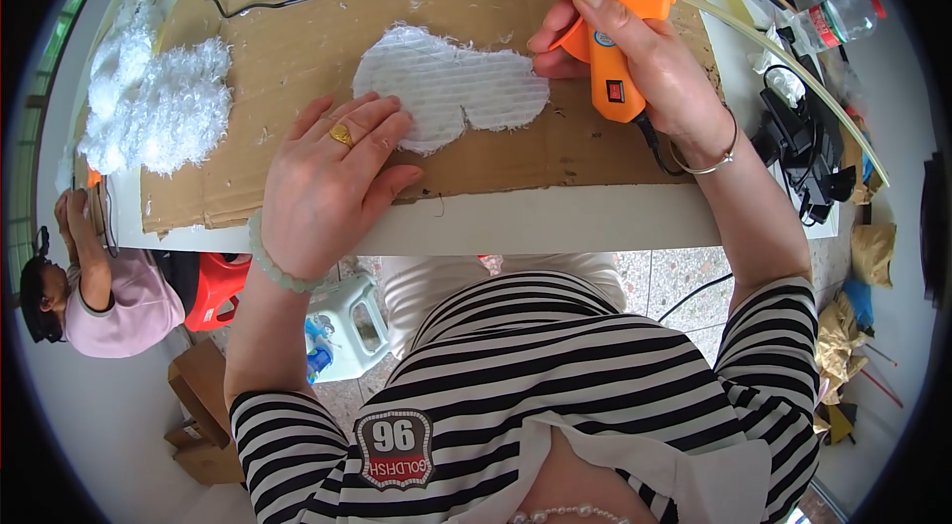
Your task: Apply hot glue to a cardboard shape and attach white cotton material to it.
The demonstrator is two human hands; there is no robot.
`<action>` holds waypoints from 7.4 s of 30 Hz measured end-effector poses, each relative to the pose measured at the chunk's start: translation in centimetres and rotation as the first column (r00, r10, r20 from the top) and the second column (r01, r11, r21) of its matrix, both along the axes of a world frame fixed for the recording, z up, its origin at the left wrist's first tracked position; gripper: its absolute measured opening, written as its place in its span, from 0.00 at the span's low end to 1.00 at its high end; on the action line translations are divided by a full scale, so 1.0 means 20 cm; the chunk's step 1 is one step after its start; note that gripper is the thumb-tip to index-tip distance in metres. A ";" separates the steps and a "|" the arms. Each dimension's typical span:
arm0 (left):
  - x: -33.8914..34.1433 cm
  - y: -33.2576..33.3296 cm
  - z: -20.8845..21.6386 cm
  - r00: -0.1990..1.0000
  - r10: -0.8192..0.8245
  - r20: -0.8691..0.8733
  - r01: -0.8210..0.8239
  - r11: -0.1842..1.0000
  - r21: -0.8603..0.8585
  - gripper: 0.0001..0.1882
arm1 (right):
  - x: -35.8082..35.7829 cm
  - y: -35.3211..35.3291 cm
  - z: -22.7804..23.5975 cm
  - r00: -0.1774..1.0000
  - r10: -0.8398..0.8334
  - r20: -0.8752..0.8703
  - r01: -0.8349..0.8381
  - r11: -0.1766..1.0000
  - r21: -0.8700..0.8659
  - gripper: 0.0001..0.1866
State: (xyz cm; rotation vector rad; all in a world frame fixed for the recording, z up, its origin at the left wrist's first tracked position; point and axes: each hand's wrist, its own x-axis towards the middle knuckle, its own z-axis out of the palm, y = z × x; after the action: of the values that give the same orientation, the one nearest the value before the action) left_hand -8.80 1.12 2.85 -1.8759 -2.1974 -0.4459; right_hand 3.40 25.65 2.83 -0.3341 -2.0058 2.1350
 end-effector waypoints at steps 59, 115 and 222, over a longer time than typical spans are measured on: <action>-0.05 -0.02 -0.10 0.999 -0.032 0.025 0.028 0.990 0.135 0.21 | -0.11 -0.12 0.09 0.965 0.156 0.210 -0.239 0.855 0.461 0.16; -0.07 -0.01 -0.09 0.990 -0.071 0.118 0.049 0.982 0.181 0.19 | 0.04 -0.01 0.19 0.895 0.074 0.441 -0.347 0.736 0.581 0.21; -0.07 -0.01 -0.08 0.986 -0.039 0.159 0.024 0.995 0.096 0.21 | 0.07 0.01 0.22 0.913 0.068 0.402 -0.350 0.637 0.687 0.19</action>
State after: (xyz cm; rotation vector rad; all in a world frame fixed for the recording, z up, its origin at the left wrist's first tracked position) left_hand -10.10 0.96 1.32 -1.8869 -2.2053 -0.7179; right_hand 4.72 25.82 7.18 -0.3455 -3.0467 1.1670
